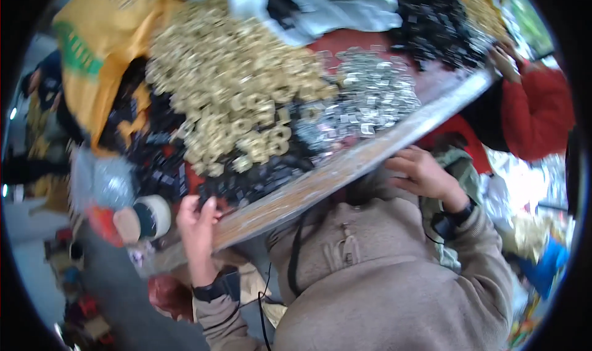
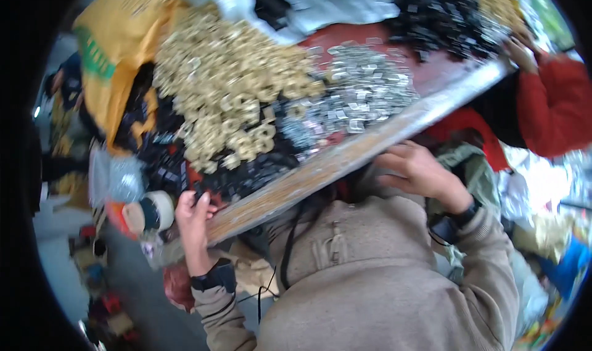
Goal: The person assembles components by hand by fitting a tan plastic clip onto a black plastic part and then adding a metal hook. After completing the assembly, the person places the finished item into a green bag and repeats the process.
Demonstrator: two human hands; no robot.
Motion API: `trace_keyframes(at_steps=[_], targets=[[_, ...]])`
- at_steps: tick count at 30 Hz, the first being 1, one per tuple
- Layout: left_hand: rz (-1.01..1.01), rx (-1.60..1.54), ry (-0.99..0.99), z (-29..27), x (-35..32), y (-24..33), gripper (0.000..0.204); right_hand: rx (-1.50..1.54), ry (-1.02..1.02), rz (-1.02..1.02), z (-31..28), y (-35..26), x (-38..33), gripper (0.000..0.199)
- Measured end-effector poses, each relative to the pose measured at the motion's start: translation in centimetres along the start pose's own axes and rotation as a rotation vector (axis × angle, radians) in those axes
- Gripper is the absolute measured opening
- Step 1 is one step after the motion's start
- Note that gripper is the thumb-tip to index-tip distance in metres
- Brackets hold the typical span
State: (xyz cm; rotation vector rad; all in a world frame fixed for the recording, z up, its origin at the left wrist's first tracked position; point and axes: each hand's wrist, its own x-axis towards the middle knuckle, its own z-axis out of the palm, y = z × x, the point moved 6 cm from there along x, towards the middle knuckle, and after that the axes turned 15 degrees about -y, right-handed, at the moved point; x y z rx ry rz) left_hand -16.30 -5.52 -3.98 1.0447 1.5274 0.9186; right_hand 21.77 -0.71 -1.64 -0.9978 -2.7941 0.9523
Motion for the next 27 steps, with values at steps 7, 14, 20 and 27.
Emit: trace_keyframes(at_steps=[7,14,20,27], targets=[[0.121,-0.074,-0.047,2.7,2.9,0.6,0.02,0.047,0.12,-0.1,-1.3,-0.7,1.7,0.027],[0.171,-0.468,0.055,3.5,0.8,3.3,0.016,-0.389,0.265,0.156,-3.1,2.1,6.4,0.013],[-0.046,-1.11,-0.367,7.0,-0.6,2.2,0.029,-0.448,0.322,0.103,-2.4,2.4,8.6,0.009],[-0.141,-1.194,-0.62,10.5,-0.6,2.2,0.046,-0.318,0.316,0.138,-3.1,2.4,8.0,0.008]])
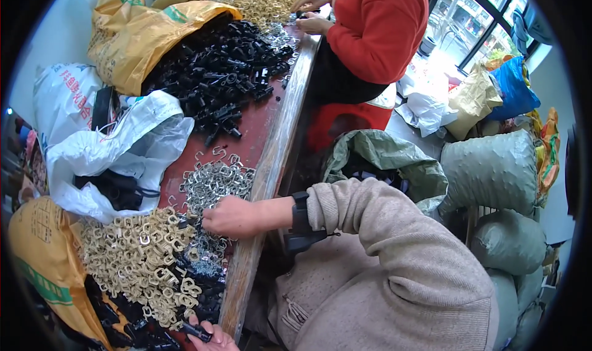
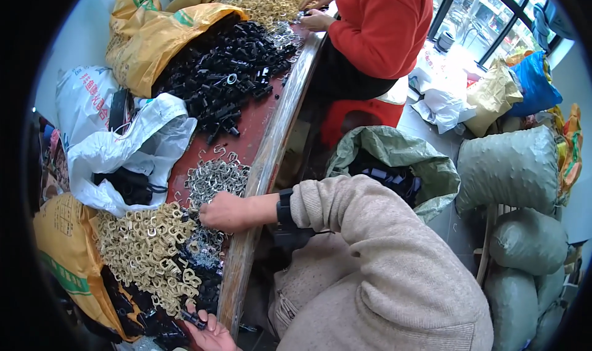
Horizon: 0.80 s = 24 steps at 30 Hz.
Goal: The person assembles components by hand by fitting a tan plastic clip onto a black plastic part and then adding a metal hook. After completing the assembly, the person places the finished item into a green bag and repeats the process.
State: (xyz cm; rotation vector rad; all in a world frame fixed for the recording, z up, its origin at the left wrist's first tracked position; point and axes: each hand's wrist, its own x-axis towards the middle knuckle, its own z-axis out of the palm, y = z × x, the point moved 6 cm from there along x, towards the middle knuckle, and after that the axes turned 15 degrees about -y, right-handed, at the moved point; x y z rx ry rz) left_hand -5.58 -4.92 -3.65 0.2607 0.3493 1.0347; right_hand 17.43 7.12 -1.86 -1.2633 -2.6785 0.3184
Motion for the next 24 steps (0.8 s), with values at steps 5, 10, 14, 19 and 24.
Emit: trace_keyframes(at_steps=[5,10,14,19,24], targets=[[0.042,0.1,0.003,1.9,1.5,-2.0,0.049,0.153,-0.041,0.095,0.3,2.4,-0.9,0.012],[0.036,0.245,-0.024,2.0,2.2,-2.7,0.045,0.433,0.095,0.049,-1.5,3.1,-2.1,0.009],[0.043,0.257,-0.045,2.5,2.4,-2.7,0.045,0.419,0.056,0.032,-1.6,1.9,-1.7,0.007],[0.019,0.206,-0.084,2.2,2.2,-2.8,0.047,0.377,0.009,0.002,-1.9,-0.3,-1.0,0.006],[0.025,0.161,-0.078,1.5,2.0,-3.0,0.046,0.819,-0.093,0.021,-0.9,-1.8,-0.3,0.006]])
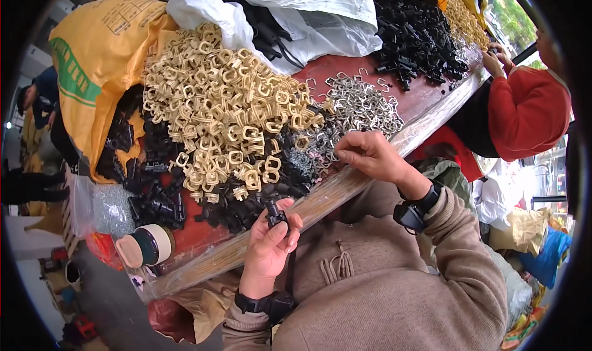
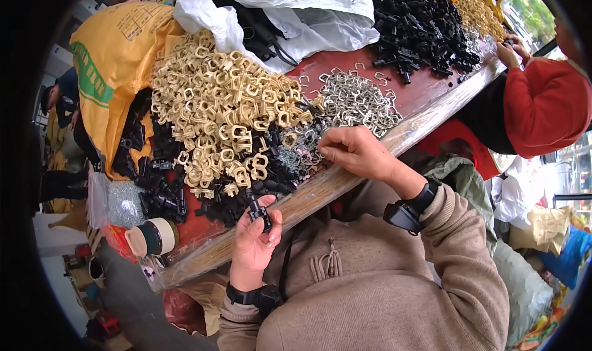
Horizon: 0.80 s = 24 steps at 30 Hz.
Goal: The person assembles components by hand by fitting a tan plastic clip onto a black plastic part and then adding a metal hook. After completing the assembly, the person places the finished item into a green bag and repeats the process.
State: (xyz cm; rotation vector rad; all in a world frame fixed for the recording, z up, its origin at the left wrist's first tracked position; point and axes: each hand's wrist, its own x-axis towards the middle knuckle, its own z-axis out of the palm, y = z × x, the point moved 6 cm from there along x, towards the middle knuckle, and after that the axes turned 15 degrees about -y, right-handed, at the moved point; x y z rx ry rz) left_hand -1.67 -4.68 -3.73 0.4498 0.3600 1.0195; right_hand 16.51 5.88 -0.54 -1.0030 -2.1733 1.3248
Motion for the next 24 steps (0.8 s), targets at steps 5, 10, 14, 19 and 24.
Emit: trace_keyframes(at_steps=[5,10,14,19,24], targets=[[-0.019,-0.003,0.005,-0.3,0.1,-0.3,0.041,-0.314,0.075,-0.096,0.5,-0.6,0.3,0.007],[-0.039,0.0,0.015,-0.2,0.3,-0.6,0.039,-0.588,0.003,-0.12,2.4,-0.8,0.9,0.007],[-0.043,0.004,0.017,0.0,0.4,-0.7,0.038,-0.642,-0.039,-0.065,2.9,-0.5,1.2,0.007],[-0.052,0.02,0.03,0.0,0.3,-0.8,0.037,-0.701,-0.09,-0.034,3.2,0.2,1.4,0.009],[-0.064,0.028,0.04,0.2,0.3,-1.0,0.036,-0.77,-0.16,-0.026,3.3,0.0,1.5,0.01]])
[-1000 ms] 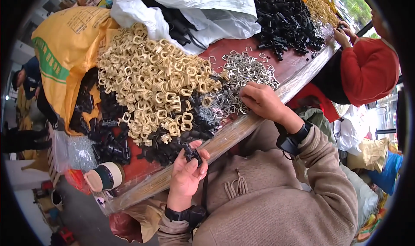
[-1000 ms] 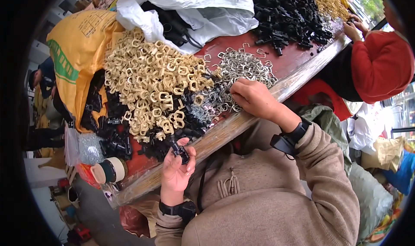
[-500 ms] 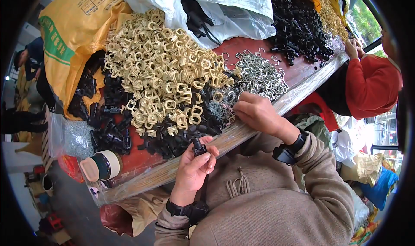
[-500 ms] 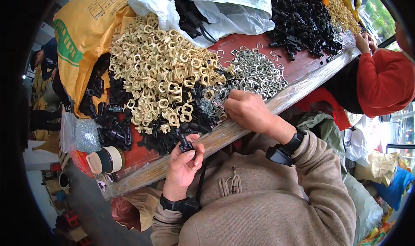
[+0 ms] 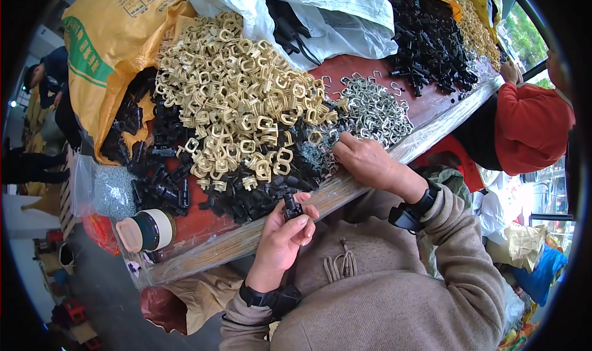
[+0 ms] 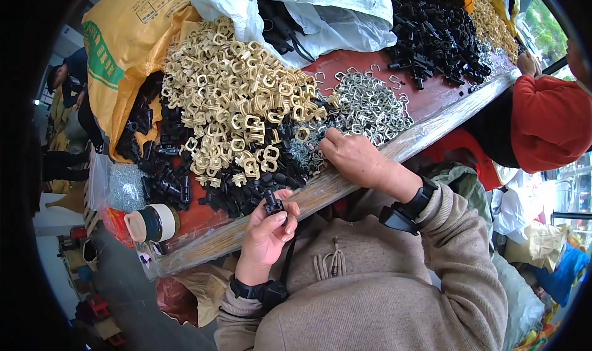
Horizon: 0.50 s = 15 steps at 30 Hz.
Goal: The person assembles components by hand by fitting a tan plastic clip onto a black plastic part and then adding a metal hook. After completing the assembly, the person places the finished item into a green bag and repeats the process.
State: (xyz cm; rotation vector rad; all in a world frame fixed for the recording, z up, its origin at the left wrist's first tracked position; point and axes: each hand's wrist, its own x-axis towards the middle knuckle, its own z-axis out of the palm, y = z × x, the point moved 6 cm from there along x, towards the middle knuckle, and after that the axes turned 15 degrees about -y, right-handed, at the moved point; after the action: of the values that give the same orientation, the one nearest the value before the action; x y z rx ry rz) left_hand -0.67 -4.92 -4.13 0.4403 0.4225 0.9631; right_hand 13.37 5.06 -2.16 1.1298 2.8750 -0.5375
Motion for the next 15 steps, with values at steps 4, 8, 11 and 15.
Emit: trace_keyframes(at_steps=[4,8,11,15], targets=[[-0.001,0.008,0.015,-0.09,-0.1,0.03,0.035,-0.041,-0.057,-0.037,0.08,-0.14,0.15,0.01],[-0.006,0.018,0.034,-0.03,-0.11,0.08,0.033,-0.027,-0.07,-0.056,0.34,0.05,0.24,0.009],[-0.005,0.03,0.031,0.1,0.06,0.16,0.032,-0.026,-0.106,-0.044,0.49,0.19,0.23,0.01],[-0.003,0.052,0.033,0.38,0.6,0.31,0.033,-0.002,-0.114,-0.046,0.48,0.38,0.19,0.009]])
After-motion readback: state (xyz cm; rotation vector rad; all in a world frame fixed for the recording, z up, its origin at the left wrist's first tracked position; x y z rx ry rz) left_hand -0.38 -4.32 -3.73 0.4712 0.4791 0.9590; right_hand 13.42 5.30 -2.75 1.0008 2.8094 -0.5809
